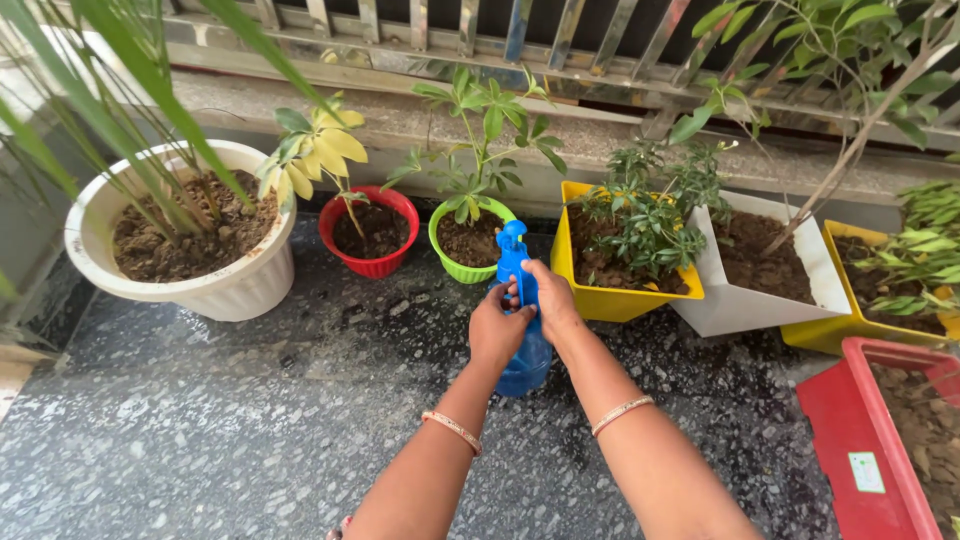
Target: The person uses a blue spray bottle to mist water onto several potted plants arranged on a balcony floor. The person moves the bottle from plant to plant, spraying the soil and leaves of each one in sequence.
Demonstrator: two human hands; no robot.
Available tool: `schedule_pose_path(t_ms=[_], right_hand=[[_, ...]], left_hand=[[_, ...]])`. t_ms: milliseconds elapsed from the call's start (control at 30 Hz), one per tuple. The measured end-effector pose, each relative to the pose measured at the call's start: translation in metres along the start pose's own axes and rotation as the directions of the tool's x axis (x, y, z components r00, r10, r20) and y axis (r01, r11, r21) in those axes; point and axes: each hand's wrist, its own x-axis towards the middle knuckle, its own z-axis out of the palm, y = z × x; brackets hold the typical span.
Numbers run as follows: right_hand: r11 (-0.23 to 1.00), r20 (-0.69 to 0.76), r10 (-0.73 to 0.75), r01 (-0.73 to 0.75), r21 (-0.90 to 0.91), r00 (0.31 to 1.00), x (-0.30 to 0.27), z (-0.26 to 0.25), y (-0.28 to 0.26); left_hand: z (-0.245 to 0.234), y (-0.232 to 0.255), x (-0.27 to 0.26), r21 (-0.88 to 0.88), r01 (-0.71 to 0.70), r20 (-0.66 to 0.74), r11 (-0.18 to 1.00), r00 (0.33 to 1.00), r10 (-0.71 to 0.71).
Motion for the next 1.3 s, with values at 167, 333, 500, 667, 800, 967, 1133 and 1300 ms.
schedule_pose_path(t_ms=[167, 333, 500, 667, 800, 967, 1133, 1300], right_hand=[[0.999, -0.073, -0.038, 0.04, 0.035, 0.997, 0.014, -0.01, 0.011], [0.98, -0.175, -0.114, 0.139, 0.139, 0.978, 0.016, -0.024, 0.011], [0.889, -0.245, 0.023, 0.093, 0.449, 0.969, -0.019, -0.046, -0.015], [0.872, -0.34, -0.089, 0.239, 0.428, 0.936, -0.012, -0.066, -0.015], [0.863, -0.344, -0.086, 0.242, 0.444, 0.935, -0.016, -0.082, -0.023], [0.889, -0.31, 0.007, 0.136, 0.437, 0.951, -0.037, -0.115, -0.051], [0.962, -0.385, -0.05, 0.147, 0.228, 0.921, -0.083, -0.18, -0.083], [0.969, -0.489, -0.108, 0.201, 0.141, 0.865, -0.121, -0.242, -0.119]], left_hand=[[0.009, 0.003, 0.004, 0.0, 0.032, 0.011, 0.999, 0.999, -0.032], [0.023, 0.014, 0.014, 0.036, -0.042, 0.128, 0.998, 0.991, 0.037], [0.045, 0.021, 0.024, -0.021, -0.058, 0.326, 0.998, 0.943, 0.062], [0.066, 0.034, 0.03, -0.004, -0.076, 0.413, 0.997, 0.908, 0.071], [0.077, 0.053, 0.028, 0.09, -0.081, 0.446, 0.993, 0.894, 0.032], [0.095, 0.078, 0.014, 0.107, -0.118, 0.562, 0.987, 0.827, 0.038], [0.153, 0.094, -0.007, -0.036, 0.027, 0.773, 0.999, 0.634, 0.011], [0.228, 0.118, -0.028, -0.055, -0.087, 0.84, 0.995, 0.535, 0.093]])
